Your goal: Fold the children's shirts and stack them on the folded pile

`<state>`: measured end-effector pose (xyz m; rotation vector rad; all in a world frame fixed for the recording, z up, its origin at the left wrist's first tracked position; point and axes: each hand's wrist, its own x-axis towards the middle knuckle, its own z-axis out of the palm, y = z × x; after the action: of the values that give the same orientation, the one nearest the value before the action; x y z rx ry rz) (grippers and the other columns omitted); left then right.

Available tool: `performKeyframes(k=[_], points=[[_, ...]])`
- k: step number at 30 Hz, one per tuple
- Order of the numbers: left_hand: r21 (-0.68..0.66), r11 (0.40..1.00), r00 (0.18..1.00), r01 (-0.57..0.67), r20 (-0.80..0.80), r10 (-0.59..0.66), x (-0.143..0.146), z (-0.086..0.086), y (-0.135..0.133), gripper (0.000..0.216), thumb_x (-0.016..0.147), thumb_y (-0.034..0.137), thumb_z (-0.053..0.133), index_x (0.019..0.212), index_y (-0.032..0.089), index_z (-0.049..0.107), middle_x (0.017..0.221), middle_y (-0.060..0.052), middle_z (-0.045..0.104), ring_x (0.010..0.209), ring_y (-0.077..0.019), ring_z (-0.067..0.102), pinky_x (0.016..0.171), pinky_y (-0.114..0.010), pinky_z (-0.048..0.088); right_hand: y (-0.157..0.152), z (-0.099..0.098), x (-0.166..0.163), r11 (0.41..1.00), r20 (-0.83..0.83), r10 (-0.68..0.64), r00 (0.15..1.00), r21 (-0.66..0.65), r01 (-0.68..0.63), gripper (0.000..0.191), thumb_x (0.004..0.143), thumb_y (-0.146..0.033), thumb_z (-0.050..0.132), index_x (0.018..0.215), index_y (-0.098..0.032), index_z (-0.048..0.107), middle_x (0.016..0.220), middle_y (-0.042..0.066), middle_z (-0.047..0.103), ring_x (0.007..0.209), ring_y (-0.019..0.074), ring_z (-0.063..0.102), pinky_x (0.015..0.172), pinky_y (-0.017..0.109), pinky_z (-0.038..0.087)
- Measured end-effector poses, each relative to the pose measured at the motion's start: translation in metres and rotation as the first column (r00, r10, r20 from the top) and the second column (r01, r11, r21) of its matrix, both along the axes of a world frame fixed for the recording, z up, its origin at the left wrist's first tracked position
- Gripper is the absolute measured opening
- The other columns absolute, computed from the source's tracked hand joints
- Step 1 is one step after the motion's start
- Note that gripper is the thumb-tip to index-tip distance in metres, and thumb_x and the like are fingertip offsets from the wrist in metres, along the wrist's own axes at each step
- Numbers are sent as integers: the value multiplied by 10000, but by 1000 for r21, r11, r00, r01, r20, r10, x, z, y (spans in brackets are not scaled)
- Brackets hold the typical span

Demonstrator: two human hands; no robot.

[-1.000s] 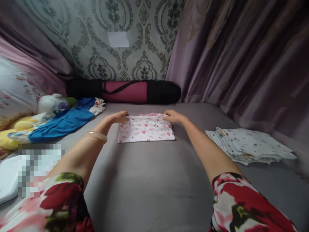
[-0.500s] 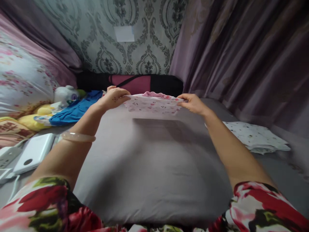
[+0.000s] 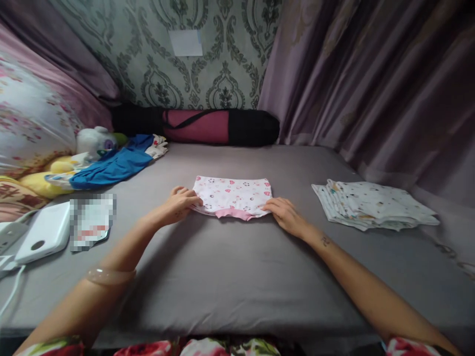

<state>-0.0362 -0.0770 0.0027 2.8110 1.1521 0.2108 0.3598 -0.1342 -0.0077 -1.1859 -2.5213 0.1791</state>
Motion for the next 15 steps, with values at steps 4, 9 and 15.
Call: performKeyframes(k=[4, 9, 15], points=[[-43, 998, 999, -50, -17, 49, -5, 1, -5, 448, 687, 82, 467, 1058, 269, 634, 1035, -38, 639, 970, -229, 531, 1014, -474, 261, -9, 8, 1, 999, 17, 3, 1000, -52, -2, 501, 763, 18, 431, 1163, -199, 642, 1144, 88, 635, 1085, 208, 556, 961, 377, 391], [-62, 994, 995, -91, 29, 93, 11, 12, -7, 222, 867, 279, 464, 946, 248, 669, 967, -28, 665, 941, -209, 565, 1010, -458, 288, 5, 18, -14, 994, -57, -58, 997, -101, 52, 352, 802, -64, 430, 961, -208, 709, 1035, 49, 693, 996, 178, 613, 961, 353, 408], [98, 975, 977, -201, 85, 193, 96, -1, -2, 410, 978, 318, 295, 1278, 208, 553, 1368, -88, 557, 1285, -236, 463, 1131, -471, 209, 41, 11, -78, 966, 78, -253, 964, -34, 256, 502, 960, -249, 302, 1423, -116, 443, 1522, 118, 370, 1422, 267, 272, 1164, 478, 160]])
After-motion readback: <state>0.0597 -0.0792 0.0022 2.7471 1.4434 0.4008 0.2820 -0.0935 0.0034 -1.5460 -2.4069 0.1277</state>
